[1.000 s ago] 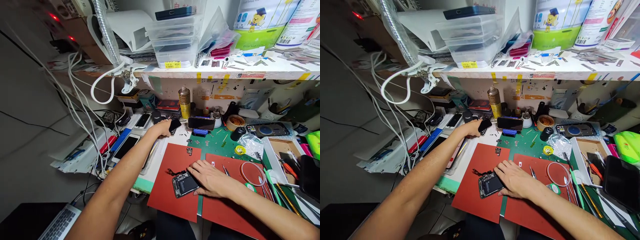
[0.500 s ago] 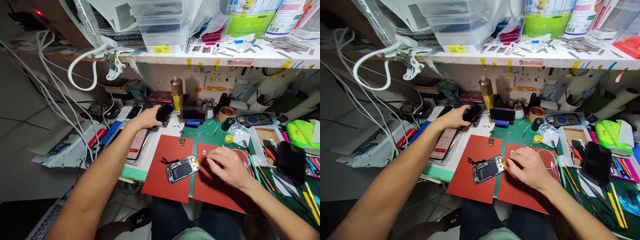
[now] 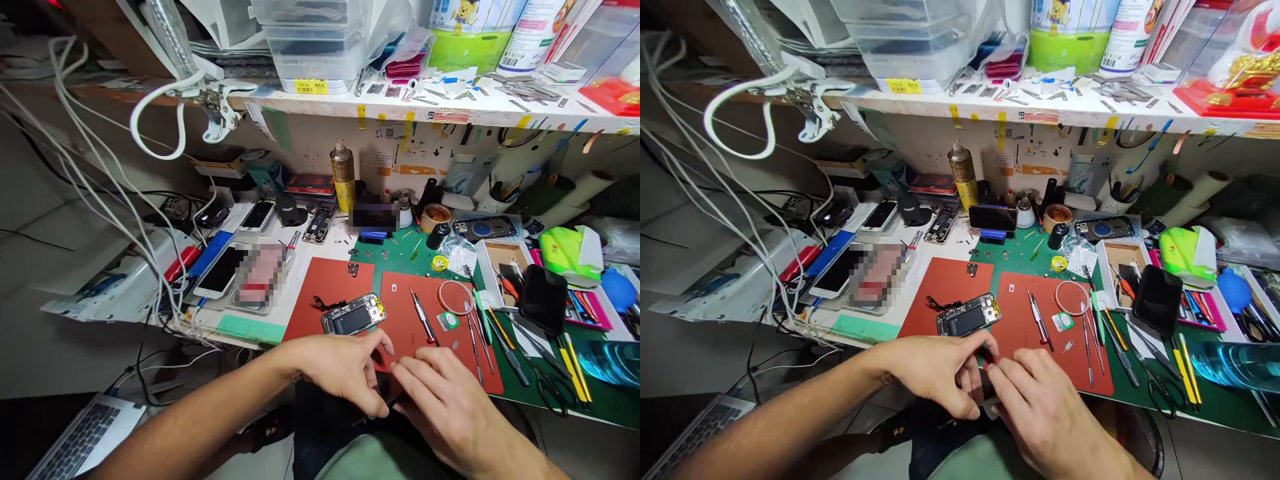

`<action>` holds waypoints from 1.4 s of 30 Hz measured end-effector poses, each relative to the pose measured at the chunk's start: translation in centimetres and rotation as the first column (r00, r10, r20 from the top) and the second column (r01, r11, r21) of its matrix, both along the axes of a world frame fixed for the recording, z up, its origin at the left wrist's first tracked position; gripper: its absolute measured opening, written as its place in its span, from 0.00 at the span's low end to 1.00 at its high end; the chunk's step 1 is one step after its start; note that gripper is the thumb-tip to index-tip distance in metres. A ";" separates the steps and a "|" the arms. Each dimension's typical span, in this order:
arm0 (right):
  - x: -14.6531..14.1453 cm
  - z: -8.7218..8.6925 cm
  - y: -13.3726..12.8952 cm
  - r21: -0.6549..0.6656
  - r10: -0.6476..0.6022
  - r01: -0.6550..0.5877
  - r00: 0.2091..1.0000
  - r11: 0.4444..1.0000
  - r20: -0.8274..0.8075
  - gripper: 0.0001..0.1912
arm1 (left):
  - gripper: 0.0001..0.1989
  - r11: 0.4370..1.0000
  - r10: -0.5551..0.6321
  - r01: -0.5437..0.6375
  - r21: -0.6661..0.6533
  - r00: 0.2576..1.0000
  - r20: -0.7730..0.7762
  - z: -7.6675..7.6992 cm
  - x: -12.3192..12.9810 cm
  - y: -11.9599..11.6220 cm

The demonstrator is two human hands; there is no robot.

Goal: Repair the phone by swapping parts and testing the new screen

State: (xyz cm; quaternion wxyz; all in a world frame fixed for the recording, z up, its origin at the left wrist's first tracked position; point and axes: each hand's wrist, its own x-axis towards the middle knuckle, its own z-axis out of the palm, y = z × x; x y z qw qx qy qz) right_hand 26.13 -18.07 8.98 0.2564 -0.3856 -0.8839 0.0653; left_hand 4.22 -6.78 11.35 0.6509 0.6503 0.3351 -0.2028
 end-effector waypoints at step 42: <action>-5.3 -6.7 11.7 -0.810 -0.773 0.397 0.625 0.431 -0.105 0.14 | 0.08 0.233 0.618 -0.973 -0.009 0.141 0.774 -13.1 -11.7 -7.6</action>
